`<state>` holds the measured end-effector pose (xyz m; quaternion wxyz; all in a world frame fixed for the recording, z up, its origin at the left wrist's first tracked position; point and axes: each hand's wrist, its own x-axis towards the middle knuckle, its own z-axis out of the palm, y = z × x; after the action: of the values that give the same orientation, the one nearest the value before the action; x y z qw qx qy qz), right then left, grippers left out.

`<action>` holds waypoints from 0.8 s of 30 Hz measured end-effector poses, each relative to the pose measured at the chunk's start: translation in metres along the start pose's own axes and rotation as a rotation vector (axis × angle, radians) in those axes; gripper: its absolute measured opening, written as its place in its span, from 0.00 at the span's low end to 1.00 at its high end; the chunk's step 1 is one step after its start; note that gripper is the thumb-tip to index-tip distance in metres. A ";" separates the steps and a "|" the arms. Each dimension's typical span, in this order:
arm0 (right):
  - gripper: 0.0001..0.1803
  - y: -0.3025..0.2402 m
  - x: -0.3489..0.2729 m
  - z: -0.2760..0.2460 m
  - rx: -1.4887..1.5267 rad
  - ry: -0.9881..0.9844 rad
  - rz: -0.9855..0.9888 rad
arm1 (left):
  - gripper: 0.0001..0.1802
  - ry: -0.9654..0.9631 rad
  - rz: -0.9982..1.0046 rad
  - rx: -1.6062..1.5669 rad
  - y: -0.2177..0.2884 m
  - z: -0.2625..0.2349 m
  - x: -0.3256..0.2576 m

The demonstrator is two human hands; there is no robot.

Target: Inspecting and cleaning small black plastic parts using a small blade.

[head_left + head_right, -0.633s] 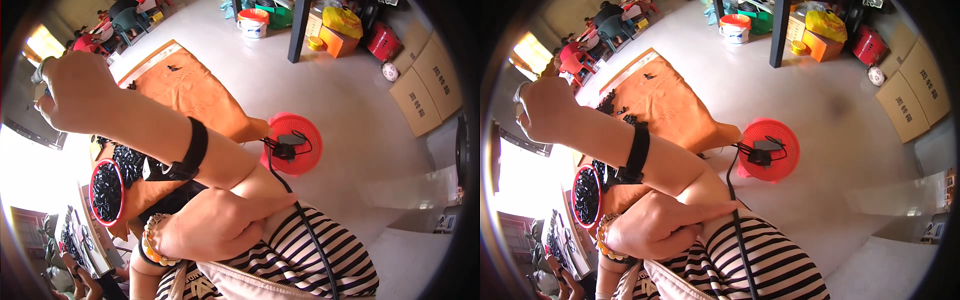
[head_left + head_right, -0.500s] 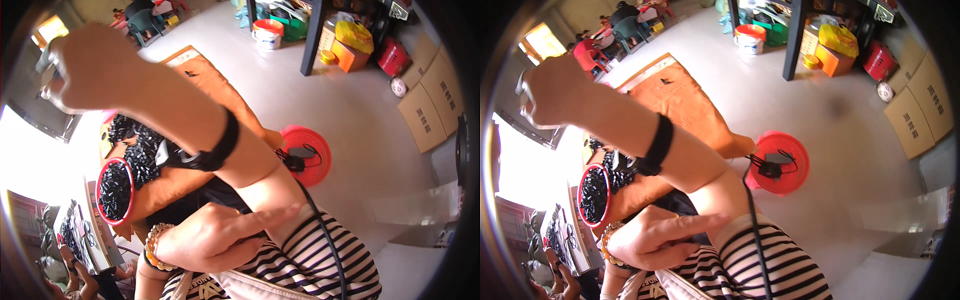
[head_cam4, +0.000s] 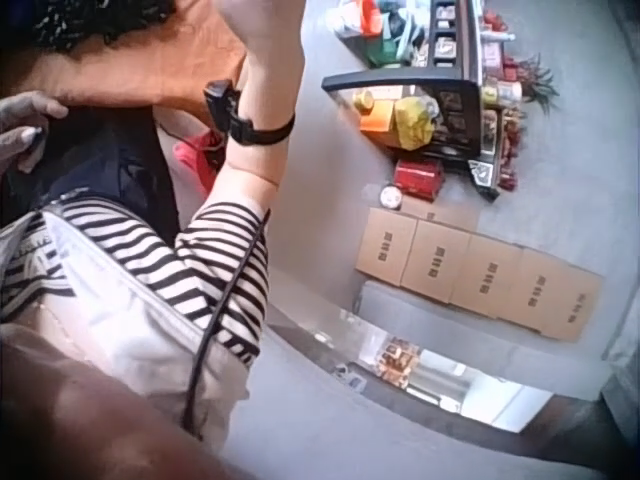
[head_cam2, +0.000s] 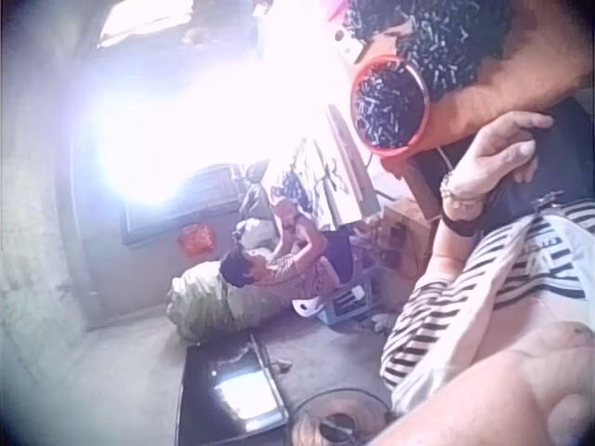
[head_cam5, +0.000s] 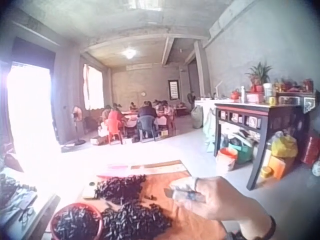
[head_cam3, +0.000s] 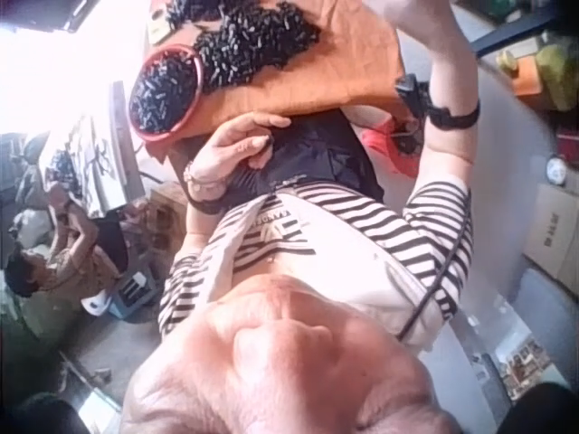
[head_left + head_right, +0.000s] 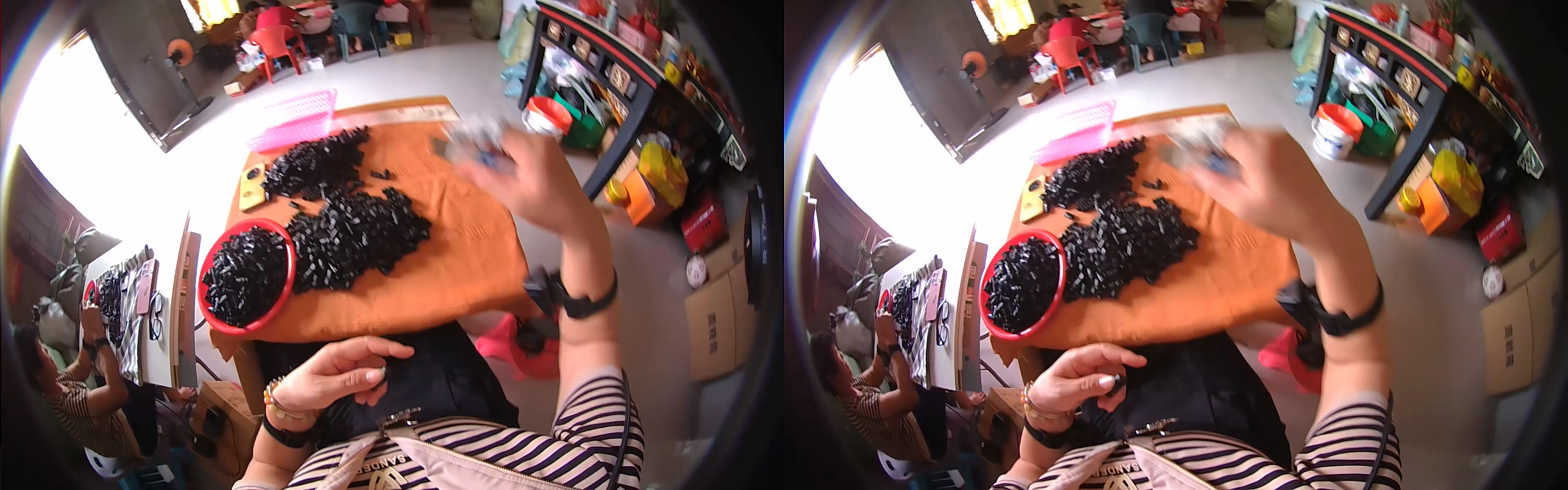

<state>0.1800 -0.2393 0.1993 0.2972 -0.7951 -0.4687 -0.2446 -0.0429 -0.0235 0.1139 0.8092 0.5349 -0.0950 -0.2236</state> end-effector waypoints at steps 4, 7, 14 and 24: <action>0.14 0.022 -0.031 -0.022 0.008 -0.041 0.156 | 0.21 0.030 -0.012 -0.142 -0.011 -0.020 -0.002; 0.15 0.034 -0.046 -0.029 0.025 -0.102 0.338 | 0.19 0.099 -0.008 -0.140 -0.013 -0.027 0.001; 0.15 0.032 -0.094 0.031 0.457 -0.292 0.646 | 0.19 0.192 -0.027 -0.119 -0.019 -0.038 0.006; 0.24 -0.015 -0.125 0.108 1.568 -0.582 0.987 | 0.15 0.162 0.059 -0.249 -0.043 -0.072 0.015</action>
<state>0.1236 -0.2327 0.0439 0.6844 -0.5077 -0.1675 0.4958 -0.0128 0.0152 0.0438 0.8806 0.4437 -0.0165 -0.1658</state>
